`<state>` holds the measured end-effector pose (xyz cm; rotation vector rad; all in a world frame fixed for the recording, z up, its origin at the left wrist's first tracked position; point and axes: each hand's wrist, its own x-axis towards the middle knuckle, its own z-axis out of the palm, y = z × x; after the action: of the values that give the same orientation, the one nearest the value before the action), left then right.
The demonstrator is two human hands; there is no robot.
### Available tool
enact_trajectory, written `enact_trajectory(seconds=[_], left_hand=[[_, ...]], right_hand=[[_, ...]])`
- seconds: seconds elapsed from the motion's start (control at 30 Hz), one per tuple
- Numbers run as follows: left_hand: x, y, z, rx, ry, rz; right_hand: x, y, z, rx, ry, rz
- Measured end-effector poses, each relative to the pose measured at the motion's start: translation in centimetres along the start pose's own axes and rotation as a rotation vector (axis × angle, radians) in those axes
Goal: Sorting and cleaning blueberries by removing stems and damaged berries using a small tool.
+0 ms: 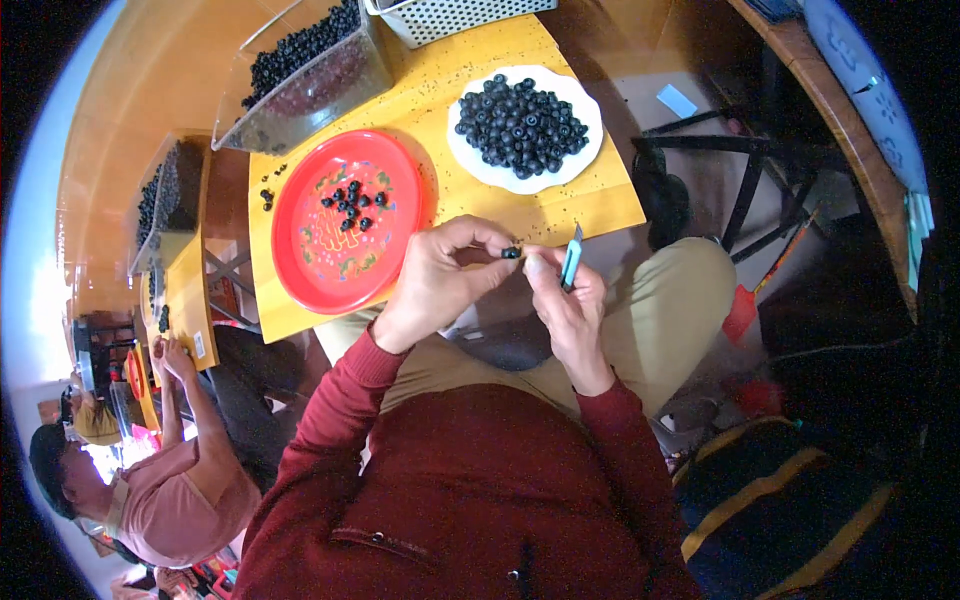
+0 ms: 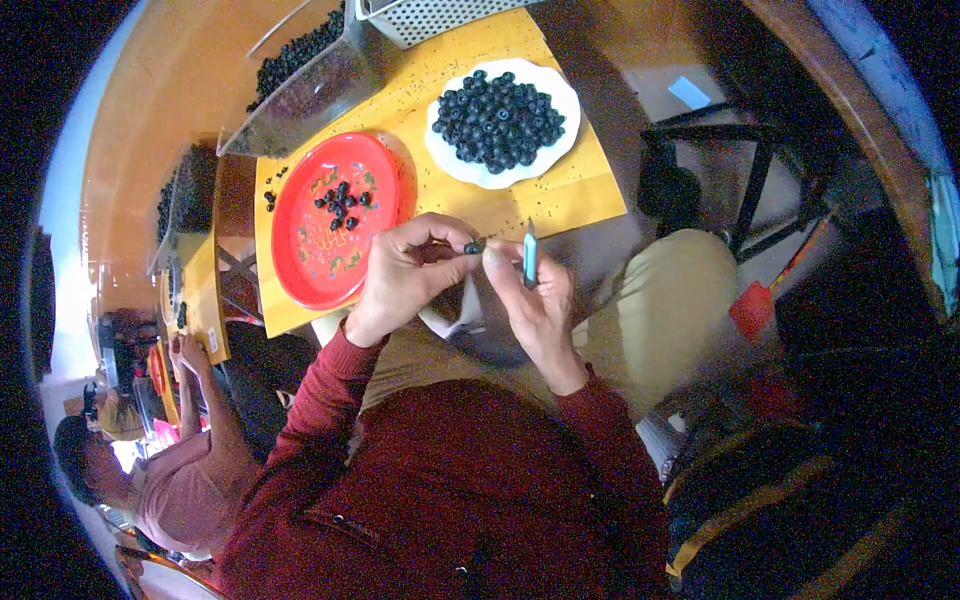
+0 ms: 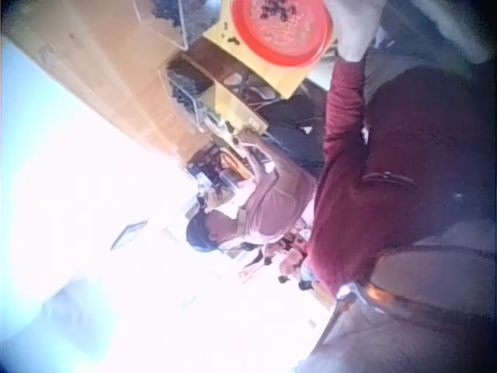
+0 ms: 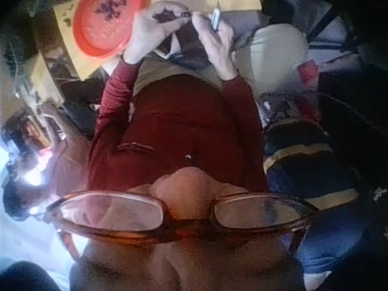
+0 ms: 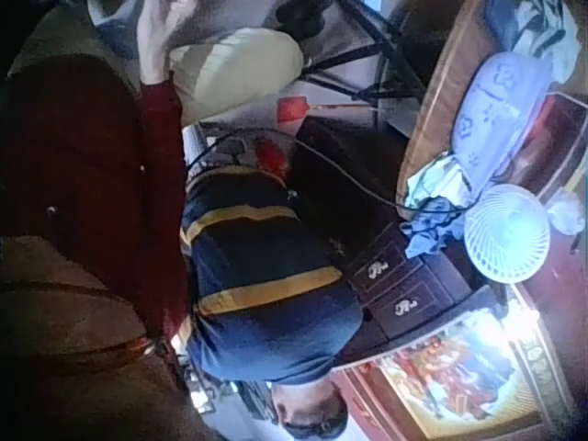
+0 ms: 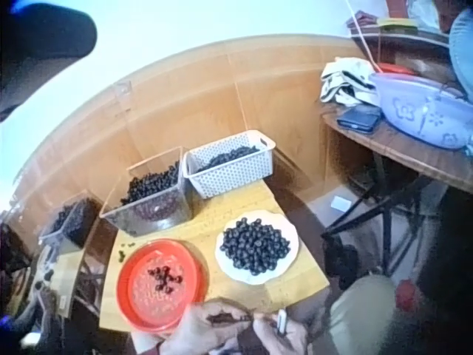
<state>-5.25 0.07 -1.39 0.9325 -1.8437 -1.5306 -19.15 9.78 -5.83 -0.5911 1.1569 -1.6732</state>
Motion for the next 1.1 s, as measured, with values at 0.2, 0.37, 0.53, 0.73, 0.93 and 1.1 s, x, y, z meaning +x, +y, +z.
enact_trajectory(seconds=[0.2, 0.37, 0.53, 0.73, 0.93, 1.1], left_hand=[[-1.5, 0.0, 0.2, 0.028, -0.022, 0.031], [-2.0, -1.7, 0.5, -0.138, 0.032, 0.124], [-2.6, -2.4, 0.4, -0.027, 0.121, 0.261], [-4.0, -1.8, 0.2, 0.065, 0.229, 0.102], [-3.9, -2.4, -0.3, 0.219, 0.233, 0.312], [-4.0, -2.8, -0.7, 0.182, 0.249, 0.357]], right_hand=[[-0.2, 0.1, 0.2, 0.146, -0.082, 0.125], [-0.3, 0.3, 0.9, 0.247, -0.107, 0.175], [-0.5, 0.5, 1.5, 0.278, -0.141, 0.179], [-1.0, -0.3, 2.9, 0.075, -0.055, 0.166], [-1.1, -0.5, 4.0, 0.020, 0.000, 0.163], [-1.2, -0.1, 4.3, 0.077, 0.000, 0.180]])
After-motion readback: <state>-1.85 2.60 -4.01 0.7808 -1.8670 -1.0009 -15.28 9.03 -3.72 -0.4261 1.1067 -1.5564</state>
